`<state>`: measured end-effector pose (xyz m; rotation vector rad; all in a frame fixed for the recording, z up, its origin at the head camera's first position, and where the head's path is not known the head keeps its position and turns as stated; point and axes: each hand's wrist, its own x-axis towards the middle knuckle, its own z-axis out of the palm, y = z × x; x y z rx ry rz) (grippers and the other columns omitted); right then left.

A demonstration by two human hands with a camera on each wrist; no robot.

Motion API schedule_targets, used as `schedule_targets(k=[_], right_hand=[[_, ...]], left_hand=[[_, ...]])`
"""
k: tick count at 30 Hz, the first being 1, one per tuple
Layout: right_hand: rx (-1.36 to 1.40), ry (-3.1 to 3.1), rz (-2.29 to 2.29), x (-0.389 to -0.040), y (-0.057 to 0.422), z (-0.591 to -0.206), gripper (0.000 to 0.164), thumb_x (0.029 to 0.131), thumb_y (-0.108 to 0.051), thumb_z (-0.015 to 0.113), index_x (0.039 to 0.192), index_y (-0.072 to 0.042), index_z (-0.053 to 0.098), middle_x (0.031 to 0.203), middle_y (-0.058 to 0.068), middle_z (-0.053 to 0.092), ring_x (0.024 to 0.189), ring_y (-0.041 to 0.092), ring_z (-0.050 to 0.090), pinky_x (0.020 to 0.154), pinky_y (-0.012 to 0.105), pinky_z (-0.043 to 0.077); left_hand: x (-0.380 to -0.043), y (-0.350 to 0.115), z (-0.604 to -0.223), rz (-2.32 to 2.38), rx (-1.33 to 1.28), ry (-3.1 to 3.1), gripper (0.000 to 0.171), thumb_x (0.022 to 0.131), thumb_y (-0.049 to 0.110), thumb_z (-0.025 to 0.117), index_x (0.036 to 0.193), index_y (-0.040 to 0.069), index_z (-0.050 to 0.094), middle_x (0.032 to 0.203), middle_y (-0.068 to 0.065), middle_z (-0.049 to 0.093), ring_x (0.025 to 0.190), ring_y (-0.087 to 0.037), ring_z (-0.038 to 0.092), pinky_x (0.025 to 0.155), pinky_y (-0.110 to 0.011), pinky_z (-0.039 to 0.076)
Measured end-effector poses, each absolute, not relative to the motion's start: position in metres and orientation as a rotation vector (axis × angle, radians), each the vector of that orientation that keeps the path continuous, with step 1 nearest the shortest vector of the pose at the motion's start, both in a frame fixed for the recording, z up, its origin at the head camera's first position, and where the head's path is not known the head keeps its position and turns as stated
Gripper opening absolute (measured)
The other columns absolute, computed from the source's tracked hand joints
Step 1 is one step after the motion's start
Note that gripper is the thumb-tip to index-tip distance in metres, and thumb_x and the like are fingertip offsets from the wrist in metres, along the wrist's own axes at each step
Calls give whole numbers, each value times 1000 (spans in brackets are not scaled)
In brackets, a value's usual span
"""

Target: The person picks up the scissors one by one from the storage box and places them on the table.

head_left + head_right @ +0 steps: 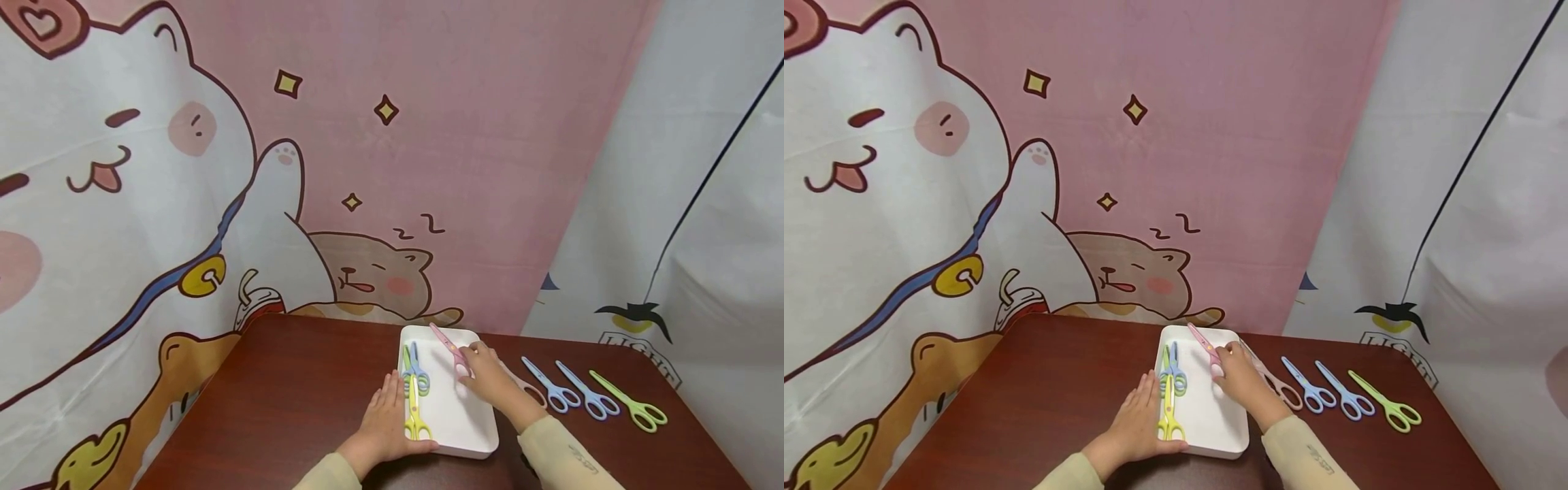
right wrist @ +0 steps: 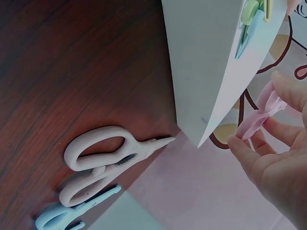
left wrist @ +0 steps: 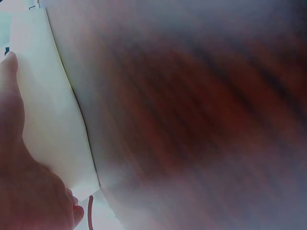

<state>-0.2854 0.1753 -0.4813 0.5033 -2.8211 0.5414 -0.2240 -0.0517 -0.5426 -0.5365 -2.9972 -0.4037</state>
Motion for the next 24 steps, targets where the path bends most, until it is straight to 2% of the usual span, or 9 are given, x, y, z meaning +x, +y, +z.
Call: schedule_targets(k=[9, 17, 24], right_hand=[[469, -2846, 584, -281, 186, -480, 51, 78, -15, 77, 123, 2, 57, 119, 23, 49, 108, 41, 47, 90, 54, 44], [481, -2825, 602, -275, 196, -475, 51, 78, -12, 76, 123, 4, 57, 122, 27, 49, 110, 44, 46, 91, 55, 43], [472, -2801, 601, -273, 208, -475, 55, 78, -14, 75, 126, 5, 55, 118, 24, 50, 108, 42, 47, 88, 54, 42]], left_hand=[[-224, -52, -540, -408, -543, -3009, 136, 57, 93, 46, 149, -2, 16, 157, -21, 13, 145, -31, 15, 113, -45, 27], [-225, -52, -544, -383, -546, -2982, 136, 57, 94, 45, 149, -2, 18, 156, -22, 15, 145, -31, 17, 112, -45, 28], [-225, -52, -546, -397, -545, -2981, 136, 56, 94, 45, 149, -2, 18, 157, -20, 14, 145, -31, 16, 112, -45, 28]])
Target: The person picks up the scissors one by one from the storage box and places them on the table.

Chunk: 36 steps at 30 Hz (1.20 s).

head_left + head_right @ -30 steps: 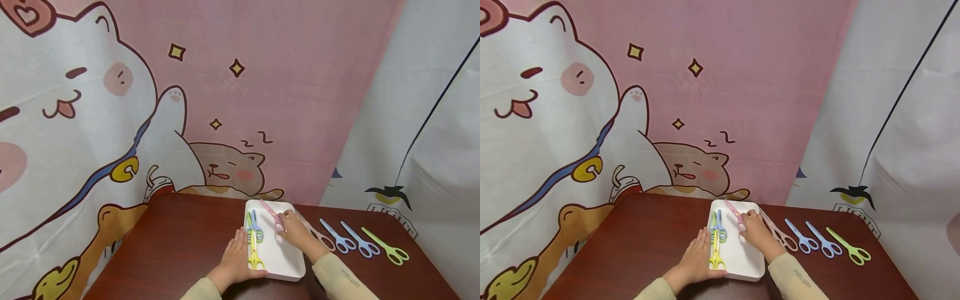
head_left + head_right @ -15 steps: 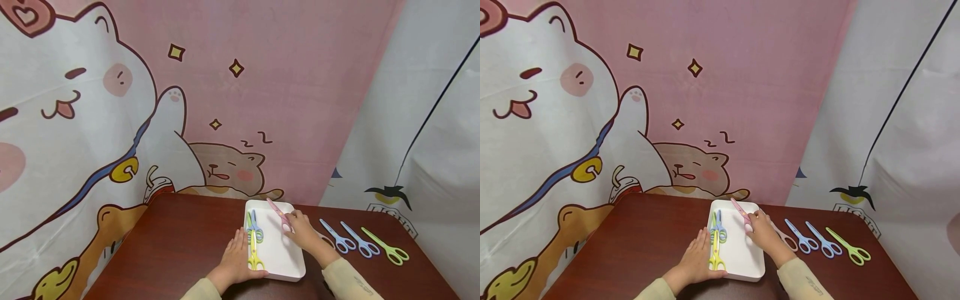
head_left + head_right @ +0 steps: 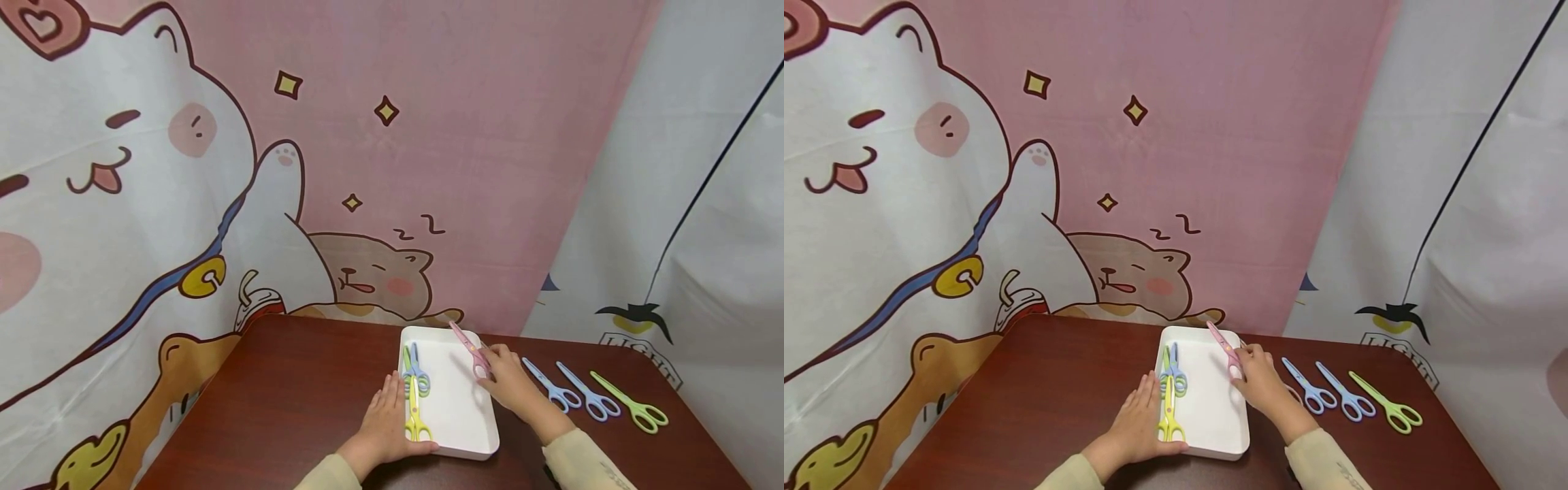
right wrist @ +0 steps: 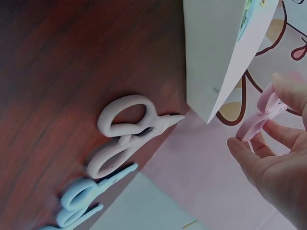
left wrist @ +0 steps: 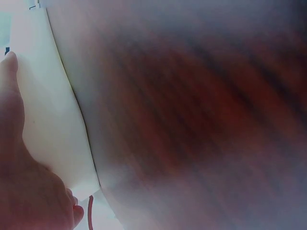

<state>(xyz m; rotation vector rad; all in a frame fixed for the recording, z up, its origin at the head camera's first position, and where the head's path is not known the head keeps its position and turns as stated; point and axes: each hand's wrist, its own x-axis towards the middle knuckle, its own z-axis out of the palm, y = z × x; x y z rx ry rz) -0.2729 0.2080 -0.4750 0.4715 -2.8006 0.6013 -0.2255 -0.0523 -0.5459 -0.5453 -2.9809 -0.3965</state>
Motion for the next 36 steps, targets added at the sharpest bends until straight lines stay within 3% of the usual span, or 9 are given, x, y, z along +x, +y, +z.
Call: schedule_targets(k=[10, 19, 30, 36], right_hand=[[449, -2763, 595, -264, 229, -479, 55, 77, -12, 76, 123, 10, 55, 116, 29, 50, 102, 45, 49, 83, 55, 45], [462, -2689, 538, -255, 243, -481, 53, 72, -11, 80, 116, 10, 59, 110, 30, 53, 95, 45, 52, 78, 55, 43], [360, -2802, 533, -241, 266, -486, 54, 75, -14, 77, 119, 9, 57, 116, 34, 50, 100, 50, 49, 77, 61, 44], [349, -2800, 525, -237, 279, -496, 54, 71, -14, 80, 116, 8, 59, 111, 32, 52, 94, 48, 51, 72, 60, 44]], left_hand=[[-227, -53, -547, -412, -556, -2971, 137, 56, 95, 42, 149, -2, 18, 157, -20, 14, 145, -31, 17, 112, -45, 29], [-222, -53, -534, -458, -559, -3017, 133, 59, 89, 52, 149, -4, 18, 156, -22, 14, 145, -32, 17, 112, -47, 27], [-222, -53, -536, -455, -569, -2996, 133, 59, 90, 51, 148, -4, 19, 156, -22, 15, 144, -33, 18, 112, -48, 28], [-221, -53, -533, -470, -565, -3008, 132, 60, 88, 53, 148, -4, 19, 156, -23, 15, 144, -34, 18, 112, -47, 28]])
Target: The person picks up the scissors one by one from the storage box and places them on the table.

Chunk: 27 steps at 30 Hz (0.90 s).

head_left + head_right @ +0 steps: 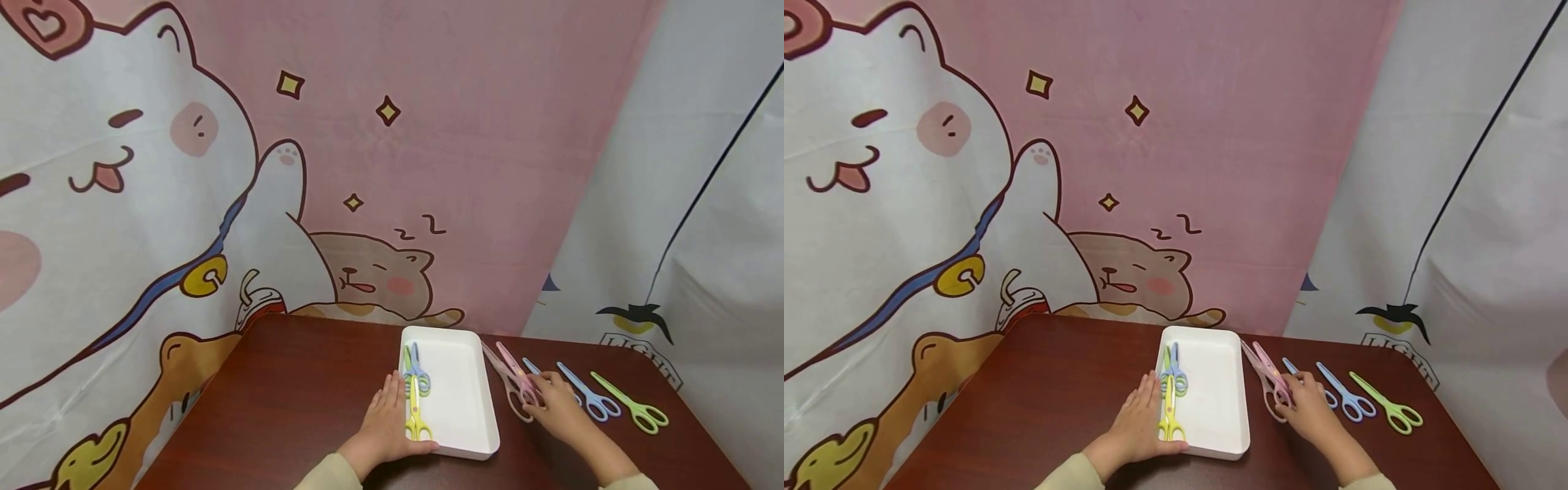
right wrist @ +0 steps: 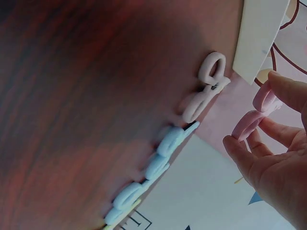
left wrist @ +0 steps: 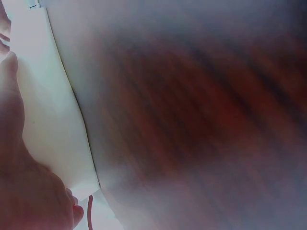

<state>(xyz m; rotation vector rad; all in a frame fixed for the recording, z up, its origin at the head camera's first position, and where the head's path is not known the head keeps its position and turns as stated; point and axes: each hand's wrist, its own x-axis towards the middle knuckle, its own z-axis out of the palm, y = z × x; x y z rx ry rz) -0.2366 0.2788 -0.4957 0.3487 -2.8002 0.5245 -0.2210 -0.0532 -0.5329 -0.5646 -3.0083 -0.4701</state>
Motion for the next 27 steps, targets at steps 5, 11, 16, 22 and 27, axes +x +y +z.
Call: schedule_targets(k=[5, 11, 16, 22, 27], right_hand=[[372, -2834, 483, -233, 286, -504, 55, 71, -18, 81, 115, 7, 60, 108, 30, 53, 91, 43, 55, 71, 57, 45], [375, -2872, 478, -226, 287, -509, 58, 70, -20, 81, 117, 8, 60, 107, 26, 55, 91, 42, 56, 72, 55, 45], [374, -2898, 463, -220, 286, -511, 59, 68, -21, 83, 115, 8, 61, 106, 24, 57, 92, 41, 57, 75, 55, 47], [370, -2937, 459, -211, 287, -515, 58, 67, -23, 83, 113, 6, 63, 102, 19, 56, 90, 36, 56, 77, 53, 46], [352, -3007, 507, -202, 287, -517, 58, 68, -25, 83, 115, 3, 62, 107, 17, 56, 93, 36, 55, 79, 53, 47]], left_hand=[[-221, -53, -530, -465, -558, -3033, 133, 59, 90, 51, 149, -3, 18, 157, -22, 13, 145, -32, 16, 113, -46, 27], [-223, -53, -535, -460, -553, -3030, 134, 58, 91, 49, 149, -2, 17, 157, -21, 13, 145, -31, 15, 113, -46, 26], [-224, -52, -541, -453, -548, -3010, 136, 57, 95, 43, 150, -1, 16, 158, -19, 11, 146, -29, 14, 113, -45, 26], [-225, -52, -544, -450, -546, -3008, 137, 56, 95, 43, 150, 0, 16, 158, -19, 11, 146, -30, 13, 113, -45, 25], [-226, -53, -544, -461, -538, -3020, 137, 55, 95, 43, 150, 0, 15, 158, -18, 10, 146, -29, 12, 113, -46, 25]])
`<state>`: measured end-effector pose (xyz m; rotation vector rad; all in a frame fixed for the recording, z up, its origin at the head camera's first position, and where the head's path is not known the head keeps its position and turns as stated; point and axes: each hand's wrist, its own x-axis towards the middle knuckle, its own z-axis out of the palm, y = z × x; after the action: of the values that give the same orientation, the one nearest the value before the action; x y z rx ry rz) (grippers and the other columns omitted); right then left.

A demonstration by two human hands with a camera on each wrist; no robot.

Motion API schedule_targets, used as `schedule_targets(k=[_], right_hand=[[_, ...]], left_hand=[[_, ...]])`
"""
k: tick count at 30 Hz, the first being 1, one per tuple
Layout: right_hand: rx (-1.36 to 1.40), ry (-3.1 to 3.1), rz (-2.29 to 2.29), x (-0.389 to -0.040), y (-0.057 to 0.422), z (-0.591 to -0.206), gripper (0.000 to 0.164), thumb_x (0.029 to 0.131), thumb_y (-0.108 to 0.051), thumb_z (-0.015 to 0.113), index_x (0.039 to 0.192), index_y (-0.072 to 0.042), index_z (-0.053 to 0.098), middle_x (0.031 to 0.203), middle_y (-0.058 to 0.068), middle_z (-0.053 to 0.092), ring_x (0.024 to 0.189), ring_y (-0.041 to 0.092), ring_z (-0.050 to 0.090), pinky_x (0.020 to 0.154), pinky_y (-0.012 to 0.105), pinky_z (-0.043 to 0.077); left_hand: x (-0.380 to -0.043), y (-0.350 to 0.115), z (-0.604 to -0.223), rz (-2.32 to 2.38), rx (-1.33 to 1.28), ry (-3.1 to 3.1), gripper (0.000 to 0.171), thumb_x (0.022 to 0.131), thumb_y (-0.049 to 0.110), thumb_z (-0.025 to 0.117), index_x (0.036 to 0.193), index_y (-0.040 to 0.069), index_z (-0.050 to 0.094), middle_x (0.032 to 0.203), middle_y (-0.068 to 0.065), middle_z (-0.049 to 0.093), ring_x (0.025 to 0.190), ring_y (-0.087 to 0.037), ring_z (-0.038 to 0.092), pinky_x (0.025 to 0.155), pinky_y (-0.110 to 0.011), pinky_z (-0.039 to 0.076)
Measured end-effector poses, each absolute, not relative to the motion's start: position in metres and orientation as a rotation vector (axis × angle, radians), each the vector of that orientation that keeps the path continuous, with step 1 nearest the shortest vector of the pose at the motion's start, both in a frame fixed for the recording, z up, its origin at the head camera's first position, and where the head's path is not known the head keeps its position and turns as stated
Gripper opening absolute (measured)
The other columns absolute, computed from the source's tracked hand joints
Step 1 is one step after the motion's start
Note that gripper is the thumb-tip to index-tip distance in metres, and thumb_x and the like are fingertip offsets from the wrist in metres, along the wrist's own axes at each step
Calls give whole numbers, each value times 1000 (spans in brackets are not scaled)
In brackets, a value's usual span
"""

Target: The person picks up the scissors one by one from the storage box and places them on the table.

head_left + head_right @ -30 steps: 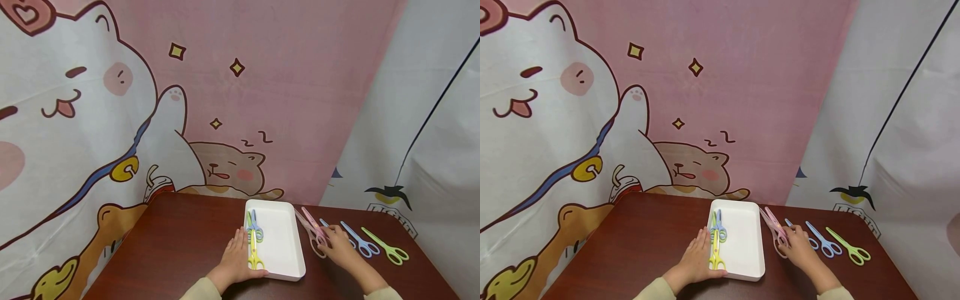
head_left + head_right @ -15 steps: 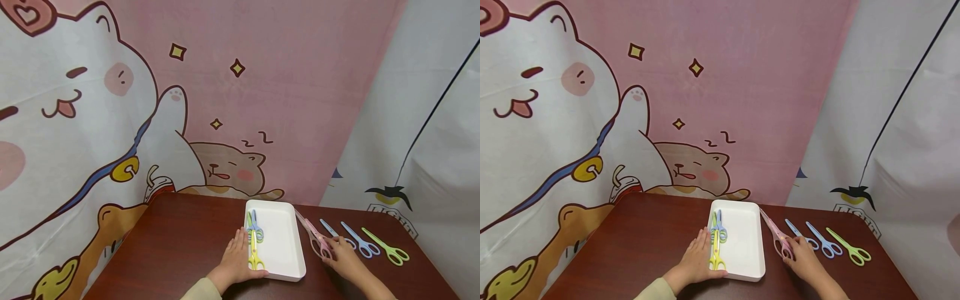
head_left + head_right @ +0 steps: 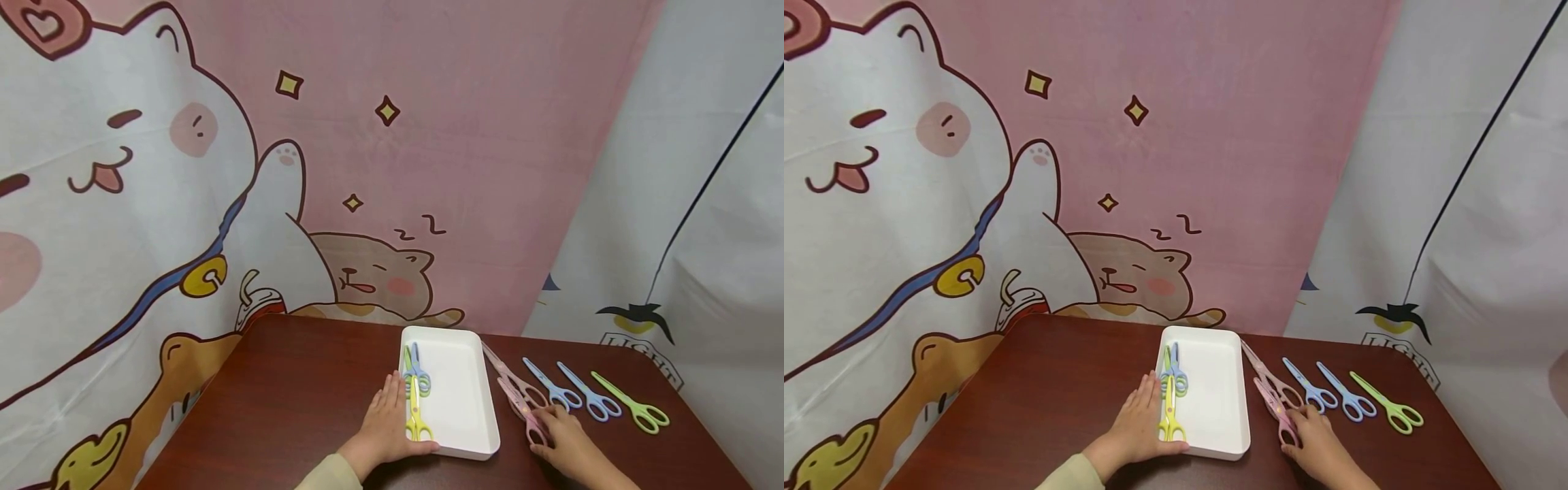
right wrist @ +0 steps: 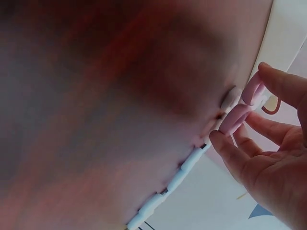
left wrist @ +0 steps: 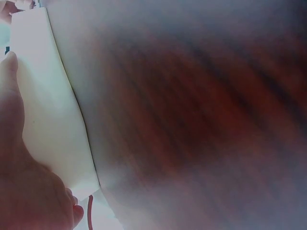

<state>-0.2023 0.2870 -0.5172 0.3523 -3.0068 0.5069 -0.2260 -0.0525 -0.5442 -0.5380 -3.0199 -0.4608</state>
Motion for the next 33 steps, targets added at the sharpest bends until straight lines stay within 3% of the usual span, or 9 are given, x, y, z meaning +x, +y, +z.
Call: schedule_targets(k=[33], right_hand=[[343, -3180, 524, -181, 287, -519, 53, 65, -29, 85, 107, -3, 65, 99, 6, 54, 89, 26, 52, 77, 46, 47]], left_hand=[[-220, -52, -530, -483, -556, -3020, 133, 59, 89, 52, 149, -3, 18, 157, -21, 14, 145, -32, 17, 112, -47, 28]])
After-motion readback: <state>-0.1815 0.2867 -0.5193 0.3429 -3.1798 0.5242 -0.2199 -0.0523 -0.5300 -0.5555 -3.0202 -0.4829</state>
